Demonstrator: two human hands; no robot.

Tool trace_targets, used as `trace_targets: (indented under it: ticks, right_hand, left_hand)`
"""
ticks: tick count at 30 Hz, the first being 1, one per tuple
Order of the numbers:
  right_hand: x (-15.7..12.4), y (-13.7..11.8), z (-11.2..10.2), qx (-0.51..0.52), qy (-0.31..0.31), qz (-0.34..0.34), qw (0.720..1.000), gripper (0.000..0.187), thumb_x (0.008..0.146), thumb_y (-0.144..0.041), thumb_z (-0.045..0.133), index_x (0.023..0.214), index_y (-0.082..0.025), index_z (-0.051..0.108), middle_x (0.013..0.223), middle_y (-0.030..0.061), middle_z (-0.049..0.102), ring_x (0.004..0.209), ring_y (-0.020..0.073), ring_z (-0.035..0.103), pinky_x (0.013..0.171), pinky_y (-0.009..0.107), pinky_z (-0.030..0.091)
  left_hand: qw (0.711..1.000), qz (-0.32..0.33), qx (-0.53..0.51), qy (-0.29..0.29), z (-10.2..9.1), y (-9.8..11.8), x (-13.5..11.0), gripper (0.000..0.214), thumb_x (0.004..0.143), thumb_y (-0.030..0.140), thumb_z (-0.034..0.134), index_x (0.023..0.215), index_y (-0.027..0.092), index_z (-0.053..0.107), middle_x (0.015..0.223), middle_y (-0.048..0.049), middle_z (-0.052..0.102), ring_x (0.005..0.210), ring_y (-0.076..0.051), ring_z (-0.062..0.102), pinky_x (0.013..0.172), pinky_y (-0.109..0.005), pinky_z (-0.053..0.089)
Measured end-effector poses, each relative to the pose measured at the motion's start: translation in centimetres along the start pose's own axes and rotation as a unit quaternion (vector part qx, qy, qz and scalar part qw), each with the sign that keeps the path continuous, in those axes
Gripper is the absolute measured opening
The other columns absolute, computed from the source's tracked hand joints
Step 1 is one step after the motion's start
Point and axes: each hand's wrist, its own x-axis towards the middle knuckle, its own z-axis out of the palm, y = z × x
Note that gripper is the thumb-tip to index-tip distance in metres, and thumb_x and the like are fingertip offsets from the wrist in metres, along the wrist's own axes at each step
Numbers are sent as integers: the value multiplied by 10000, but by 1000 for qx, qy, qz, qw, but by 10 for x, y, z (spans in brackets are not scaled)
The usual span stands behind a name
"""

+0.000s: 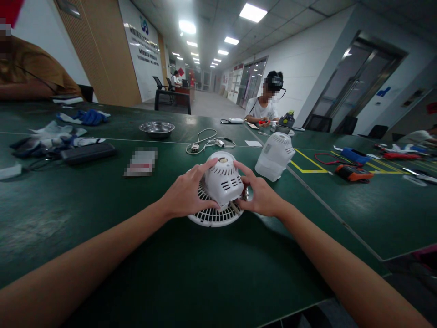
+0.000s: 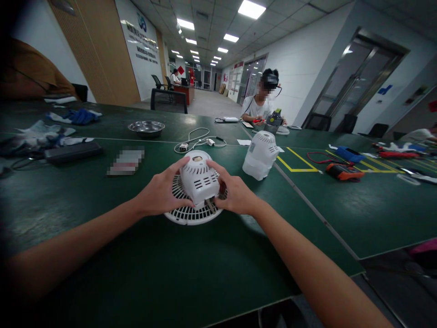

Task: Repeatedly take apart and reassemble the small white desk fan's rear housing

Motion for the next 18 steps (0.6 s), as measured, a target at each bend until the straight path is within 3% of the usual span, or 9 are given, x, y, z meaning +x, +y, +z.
trace_targets:
  ticks: [3,6,11,14,18]
  right_hand:
    - [1,15,-6,-62,46,-10,997,1019,759,-132,682,1626,-350,193,1054,49,705,850,244,654,854,493,572]
    - [4,29,-12,-104,97,13,990,896,795,-102,594,1605,-342,296,1030,53,714,870,252,660,890,524,568]
    - [4,30,-11,0,209,32,977,702,871,-107,478,1536,-323,415,1116,43,734,987,227,700,996,512,550]
    - [1,20,-6,49,170,2,984,666,940,-291,556,1569,-345,346,1289,70,688,1131,285,671,1022,554,533]
    - [2,11,4,-17,106,-1,994,1056,763,-431,823,1619,-348,210,1612,104,418,1382,414,492,1150,681,376]
  left_hand:
    - [1000,10,-4,19,-1,-2,-1,942,859,523,719,1620,284,216,1421,-149,600,1180,-346,659,1029,-560,519]
    - [999,-10,-11,30,-3,0,-3,780,941,450,622,1613,268,270,1429,-133,612,1281,-339,599,1106,-572,447]
    - [991,-122,-30,34,0,-4,-3,661,999,502,502,1584,234,352,1547,-150,517,1409,-351,489,1147,-601,379]
    - [983,-176,-38,19,4,-11,-2,683,998,560,472,1577,212,371,1585,-164,472,1435,-371,460,1158,-616,352]
    - [975,-211,-66,23,6,-16,-2,672,1003,553,449,1567,191,400,1579,-168,483,1418,-376,486,1156,-588,363]
